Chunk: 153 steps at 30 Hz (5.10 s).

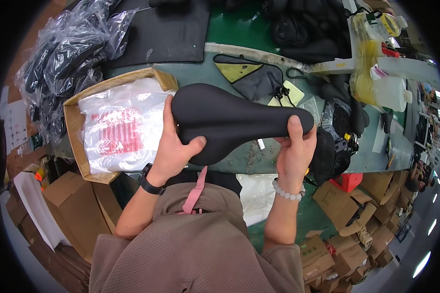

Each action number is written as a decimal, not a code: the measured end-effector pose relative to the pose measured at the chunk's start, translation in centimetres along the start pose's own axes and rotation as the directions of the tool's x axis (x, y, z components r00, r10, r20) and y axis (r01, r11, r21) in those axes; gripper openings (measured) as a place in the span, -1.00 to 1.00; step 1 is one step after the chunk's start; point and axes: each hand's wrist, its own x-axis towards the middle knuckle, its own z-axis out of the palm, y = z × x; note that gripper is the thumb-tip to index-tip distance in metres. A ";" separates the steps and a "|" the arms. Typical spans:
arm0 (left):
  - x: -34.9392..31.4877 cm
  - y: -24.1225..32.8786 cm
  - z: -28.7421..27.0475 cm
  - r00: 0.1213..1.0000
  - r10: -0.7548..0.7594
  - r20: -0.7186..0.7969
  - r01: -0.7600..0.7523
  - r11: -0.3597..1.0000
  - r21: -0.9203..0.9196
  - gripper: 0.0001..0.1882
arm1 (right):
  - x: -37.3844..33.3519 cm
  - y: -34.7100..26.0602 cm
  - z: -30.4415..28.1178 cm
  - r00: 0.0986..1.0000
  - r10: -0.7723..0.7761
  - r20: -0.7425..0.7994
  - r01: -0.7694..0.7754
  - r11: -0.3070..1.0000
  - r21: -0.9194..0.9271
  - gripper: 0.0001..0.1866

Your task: Packing bicycle saddles into plastic bags and then placing them into a cardboard box for shipping.

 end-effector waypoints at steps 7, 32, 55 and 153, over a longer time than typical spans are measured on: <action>0.6 -6.8 -7.0 0.981 0.011 -0.194 0.087 0.868 0.490 -0.43 | -2.2 4.6 -4.3 0.983 0.077 -0.167 -0.060 0.993 0.106 -0.67; -2.0 -14.2 -14.3 0.939 -0.329 -0.100 0.342 0.920 0.190 -0.74 | -13.0 10.6 3.5 0.747 -0.144 0.649 0.556 0.671 -0.490 -0.06; -13.2 1.4 -7.0 0.926 0.135 0.353 -0.184 0.977 0.108 -0.85 | -10.3 6.1 13.1 0.783 0.442 0.438 -0.473 0.880 -0.042 -0.42; -2.9 -22.2 9.4 0.670 -0.737 0.084 0.648 0.526 -0.551 -0.24 | -4.0 12.9 2.2 0.861 0.349 0.369 0.430 -0.116 -0.895 -0.10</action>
